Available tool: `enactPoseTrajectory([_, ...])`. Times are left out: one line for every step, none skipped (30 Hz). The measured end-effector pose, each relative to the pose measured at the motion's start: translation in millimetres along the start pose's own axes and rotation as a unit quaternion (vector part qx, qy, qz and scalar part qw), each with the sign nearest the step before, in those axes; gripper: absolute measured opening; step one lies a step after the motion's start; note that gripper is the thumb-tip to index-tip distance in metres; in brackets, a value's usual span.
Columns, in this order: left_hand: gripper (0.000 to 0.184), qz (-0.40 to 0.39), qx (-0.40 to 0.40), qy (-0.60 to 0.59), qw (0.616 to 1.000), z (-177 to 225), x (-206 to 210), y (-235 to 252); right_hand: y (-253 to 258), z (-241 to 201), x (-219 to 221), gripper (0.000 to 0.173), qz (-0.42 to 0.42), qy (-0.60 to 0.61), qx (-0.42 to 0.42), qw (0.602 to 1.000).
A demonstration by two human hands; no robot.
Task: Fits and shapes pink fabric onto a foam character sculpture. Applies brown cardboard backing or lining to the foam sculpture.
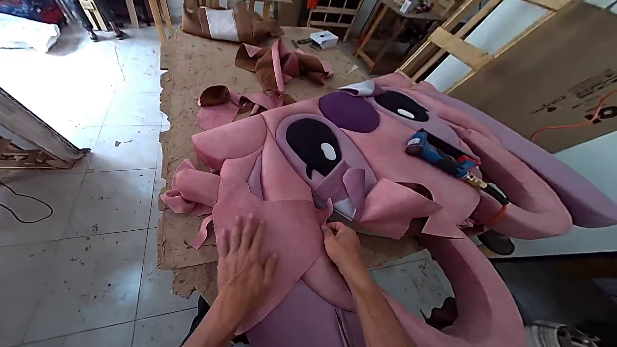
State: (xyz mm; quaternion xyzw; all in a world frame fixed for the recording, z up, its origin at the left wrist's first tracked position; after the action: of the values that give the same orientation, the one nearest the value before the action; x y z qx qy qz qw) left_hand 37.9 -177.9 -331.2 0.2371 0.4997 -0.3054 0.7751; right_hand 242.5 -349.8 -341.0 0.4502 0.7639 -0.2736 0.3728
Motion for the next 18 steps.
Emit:
enactPoseTrajectory([0.070, 0.017, -0.023, -0.013, 1.000, -14.8, -3.0, -5.8, 1.2, 1.1, 0.2, 0.027, -0.001, 0.004, 0.002, 1.000])
enactPoseTrajectory([0.071, 0.032, -0.044, -0.026, 0.998, -28.1, -4.7, -12.3, 2.3, 2.8, -0.3, 0.027, -0.001, 0.006, 0.001, 1.000])
enactPoseTrajectory([0.072, 0.040, -0.064, -0.037, 0.996, -40.7, -5.4, -19.2, 2.6, 3.9, -2.6, 0.025, 0.006, 0.002, -0.007, 1.000])
enactPoseTrajectory([0.074, 0.041, -0.083, -0.047, 0.995, -53.4, -4.9, -26.8, 1.3, 2.1, -8.5, 0.023, 0.024, -0.016, -0.025, 0.999])
enactPoseTrajectory([0.077, 0.033, -0.103, -0.055, 0.993, -66.6, -2.9, -35.7, -2.3, -5.4, -17.7, 0.023, 0.053, -0.048, -0.059, 0.996])
enactPoseTrajectory([0.079, 0.022, -0.123, -0.067, 0.990, -80.1, 0.8, -45.6, -9.0, -19.6, -26.8, 0.027, 0.090, -0.082, -0.112, 0.986])
enactPoseTrajectory([0.081, 0.013, -0.142, -0.087, 0.986, -92.1, 5.4, -56.2, -18.8, -39.5, -31.3, 0.031, 0.122, -0.106, -0.180, 0.970])
enactPoseTrajectory([0.082, 0.014, -0.158, -0.111, 0.981, -100.7, 8.4, -66.2, -32.3, -66.4, -27.8, 0.036, 0.129, -0.120, -0.255, 0.951])
enactPoseTrajectory([0.084, 0.026, -0.164, -0.138, 0.976, -103.8, 6.8, -73.7, -50.2, -99.0, -13.5, 0.039, 0.107, -0.120, -0.332, 0.929])
enactPoseTrajectory([0.086, 0.040, -0.156, -0.164, 0.973, -101.9, 2.0, -79.2, -74.8, -134.1, 8.5, 0.040, 0.077, -0.105, -0.413, 0.902])
enactPoseTrajectory([0.086, 0.047, -0.134, -0.180, 0.973, -95.2, -2.7, -84.7, -102.7, -166.6, 34.0, 0.038, 0.033, -0.076, -0.484, 0.871])
enactPoseTrajectory([0.083, 0.039, -0.099, -0.185, 0.977, -85.8, -3.6, -89.4, -127.3, -192.8, 60.2, 0.038, -0.023, -0.040, -0.544, 0.838])
enactPoseTrajectory([0.078, 0.025, -0.067, -0.186, 0.980, -78.4, 1.7, -94.9, -145.1, -207.9, 86.0, 0.041, -0.078, -0.022, -0.590, 0.803])
enactPoseTrajectory([0.071, 0.014, -0.054, -0.185, 0.981, -76.1, 11.7, -101.2, -155.6, -211.1, 108.2, 0.046, -0.126, -0.023, -0.619, 0.775])
enactPoseTrajectory([0.072, -0.004, -0.064, -0.194, 0.979, -77.5, 21.1, -104.5, -157.9, -207.0, 122.6, 0.051, -0.155, -0.039, -0.631, 0.759])
enactPoseTrajectory([0.073, -0.009, -0.068, -0.193, 0.979, -77.5, 25.3, -103.8, -151.9, -200.8, 127.5, 0.055, -0.169, -0.061, -0.629, 0.756])
enactPoseTrajectory([0.074, -0.002, -0.072, -0.198, 0.978, -75.1, 22.5, -99.9, -139.3, -193.1, 126.0, 0.056, -0.178, -0.084, -0.618, 0.761])
enactPoseTrajectory([0.076, 0.002, -0.077, -0.201, 0.976, -72.0, 18.1, -96.7, -124.1, -183.3, 121.1, 0.055, -0.189, -0.106, -0.600, 0.770])
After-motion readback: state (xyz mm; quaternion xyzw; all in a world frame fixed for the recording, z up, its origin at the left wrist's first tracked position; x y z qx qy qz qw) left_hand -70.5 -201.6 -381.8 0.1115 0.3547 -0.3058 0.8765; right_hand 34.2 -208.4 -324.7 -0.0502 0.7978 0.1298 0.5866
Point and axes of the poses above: each hand's wrist, its own y-axis towards the middle knuckle, its own x-axis out of the palm, z = x × y, the point moved 9 cm from there along y, towards the middle knuckle, and after that the axes turned 15 degrees about -x, right-handed, at the moved point
